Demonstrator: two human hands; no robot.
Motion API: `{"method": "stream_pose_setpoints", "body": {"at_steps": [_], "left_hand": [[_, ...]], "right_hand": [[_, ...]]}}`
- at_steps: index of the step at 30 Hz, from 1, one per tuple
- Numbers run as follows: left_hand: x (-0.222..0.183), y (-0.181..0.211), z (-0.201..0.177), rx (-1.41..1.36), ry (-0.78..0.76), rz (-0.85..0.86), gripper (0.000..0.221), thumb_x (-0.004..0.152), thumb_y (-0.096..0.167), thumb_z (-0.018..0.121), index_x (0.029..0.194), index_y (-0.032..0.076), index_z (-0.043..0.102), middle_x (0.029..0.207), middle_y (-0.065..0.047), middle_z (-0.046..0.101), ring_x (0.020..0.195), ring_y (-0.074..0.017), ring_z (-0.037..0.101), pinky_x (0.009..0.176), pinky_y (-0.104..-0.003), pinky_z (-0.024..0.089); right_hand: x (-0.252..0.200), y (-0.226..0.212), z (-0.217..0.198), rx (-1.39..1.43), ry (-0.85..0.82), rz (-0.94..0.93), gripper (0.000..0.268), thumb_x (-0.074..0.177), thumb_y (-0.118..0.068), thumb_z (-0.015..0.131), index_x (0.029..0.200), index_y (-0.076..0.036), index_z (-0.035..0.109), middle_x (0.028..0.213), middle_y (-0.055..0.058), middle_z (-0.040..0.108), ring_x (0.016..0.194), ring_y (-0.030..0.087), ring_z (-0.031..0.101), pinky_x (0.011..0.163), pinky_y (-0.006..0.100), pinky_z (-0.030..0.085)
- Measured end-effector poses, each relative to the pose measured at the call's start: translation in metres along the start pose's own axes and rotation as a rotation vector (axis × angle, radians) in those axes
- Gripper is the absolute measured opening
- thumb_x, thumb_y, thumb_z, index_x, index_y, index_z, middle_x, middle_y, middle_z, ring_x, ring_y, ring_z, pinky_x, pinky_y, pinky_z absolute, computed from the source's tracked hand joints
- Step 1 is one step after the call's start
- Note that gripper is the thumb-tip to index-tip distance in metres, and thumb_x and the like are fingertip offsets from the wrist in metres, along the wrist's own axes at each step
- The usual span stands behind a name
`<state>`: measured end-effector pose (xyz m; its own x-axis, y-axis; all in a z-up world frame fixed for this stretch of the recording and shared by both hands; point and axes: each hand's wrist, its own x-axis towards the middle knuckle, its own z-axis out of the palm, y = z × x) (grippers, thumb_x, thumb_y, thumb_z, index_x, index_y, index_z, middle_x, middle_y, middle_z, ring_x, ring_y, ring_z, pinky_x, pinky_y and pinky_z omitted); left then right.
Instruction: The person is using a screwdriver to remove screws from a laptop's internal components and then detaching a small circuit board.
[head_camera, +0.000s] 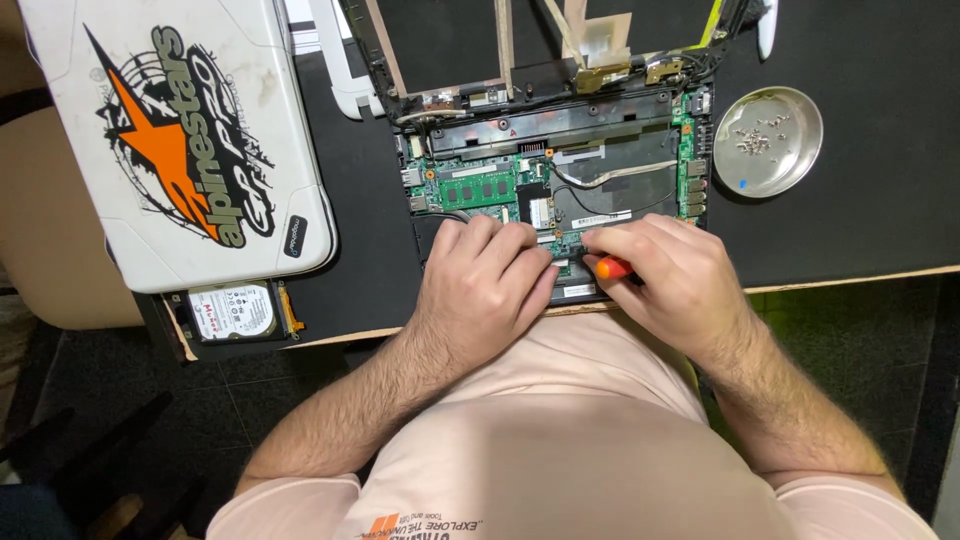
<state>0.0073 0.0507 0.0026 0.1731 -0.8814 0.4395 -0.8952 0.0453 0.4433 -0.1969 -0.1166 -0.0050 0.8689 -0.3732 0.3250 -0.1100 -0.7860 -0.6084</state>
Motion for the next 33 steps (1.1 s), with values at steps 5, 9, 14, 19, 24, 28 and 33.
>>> {"method": "stream_pose_setpoints", "body": {"at_steps": [5, 9, 14, 19, 24, 28, 33], "left_hand": [[0.003, 0.001, -0.004, -0.055, -0.088, -0.062, 0.012, 0.116, 0.021, 0.079, 0.106, 0.013, 0.080, 0.109, -0.003, 0.066, 0.101, -0.0304, 0.067, 0.083, -0.046, 0.050], [0.008, 0.001, -0.006, -0.087, -0.157, -0.098, 0.009, 0.114, 0.016, 0.079, 0.106, 0.011, 0.081, 0.108, -0.005, 0.064, 0.101, -0.0313, 0.067, 0.083, -0.046, 0.049], [0.013, 0.002, -0.009, -0.101, -0.241, -0.168, 0.004, 0.110, 0.014, 0.081, 0.107, 0.011, 0.082, 0.106, -0.004, 0.064, 0.102, -0.0310, 0.066, 0.085, -0.047, 0.050], [0.017, 0.001, -0.011, -0.095, -0.295, -0.179, 0.003, 0.107, 0.016, 0.082, 0.108, 0.013, 0.083, 0.105, -0.003, 0.064, 0.104, -0.0301, 0.066, 0.087, -0.047, 0.050], [0.019, 0.001, -0.012, -0.072, -0.313, -0.190, 0.005, 0.109, 0.016, 0.082, 0.108, 0.013, 0.085, 0.105, -0.004, 0.065, 0.105, -0.0296, 0.065, 0.089, -0.047, 0.050], [0.017, -0.002, -0.010, -0.059, -0.348, -0.177, 0.002, 0.109, 0.017, 0.082, 0.109, 0.015, 0.083, 0.106, -0.002, 0.063, 0.105, -0.0276, 0.063, 0.089, -0.046, 0.049], [0.019, -0.002, -0.011, -0.089, -0.383, -0.157, 0.002, 0.109, 0.014, 0.081, 0.110, 0.015, 0.082, 0.108, -0.002, 0.063, 0.108, -0.0277, 0.064, 0.090, -0.046, 0.049]], "right_hand": [[0.003, -0.004, -0.003, -0.016, 0.000, -0.024, 0.018, 0.114, -0.004, 0.082, 0.129, -0.014, 0.085, 0.103, 0.005, 0.083, 0.080, 0.034, 0.075, 0.075, 0.049, 0.066], [0.010, -0.012, -0.009, -0.032, -0.015, -0.026, 0.009, 0.119, -0.010, 0.077, 0.120, -0.012, 0.085, 0.104, 0.006, 0.082, 0.082, 0.035, 0.075, 0.076, 0.050, 0.065], [0.003, -0.005, -0.002, -0.044, -0.020, -0.004, 0.007, 0.114, -0.010, 0.084, 0.120, -0.013, 0.086, 0.105, 0.006, 0.082, 0.084, 0.034, 0.077, 0.077, 0.050, 0.065], [0.004, -0.006, -0.002, -0.021, -0.020, 0.009, 0.009, 0.120, -0.012, 0.077, 0.121, -0.014, 0.085, 0.105, 0.006, 0.082, 0.083, 0.035, 0.076, 0.078, 0.050, 0.065], [0.004, -0.003, -0.002, 0.015, -0.025, -0.015, 0.023, 0.127, -0.027, 0.067, 0.121, -0.015, 0.085, 0.109, 0.005, 0.084, 0.084, 0.034, 0.076, 0.078, 0.050, 0.065], [0.002, -0.002, -0.001, -0.004, -0.020, -0.048, 0.021, 0.126, -0.027, 0.069, 0.121, -0.014, 0.085, 0.112, 0.007, 0.084, 0.083, 0.034, 0.074, 0.076, 0.050, 0.064], [-0.002, 0.002, 0.000, 0.015, -0.017, -0.054, 0.027, 0.127, -0.031, 0.066, 0.121, -0.013, 0.085, 0.113, 0.007, 0.085, 0.082, 0.033, 0.074, 0.076, 0.050, 0.064]]}}
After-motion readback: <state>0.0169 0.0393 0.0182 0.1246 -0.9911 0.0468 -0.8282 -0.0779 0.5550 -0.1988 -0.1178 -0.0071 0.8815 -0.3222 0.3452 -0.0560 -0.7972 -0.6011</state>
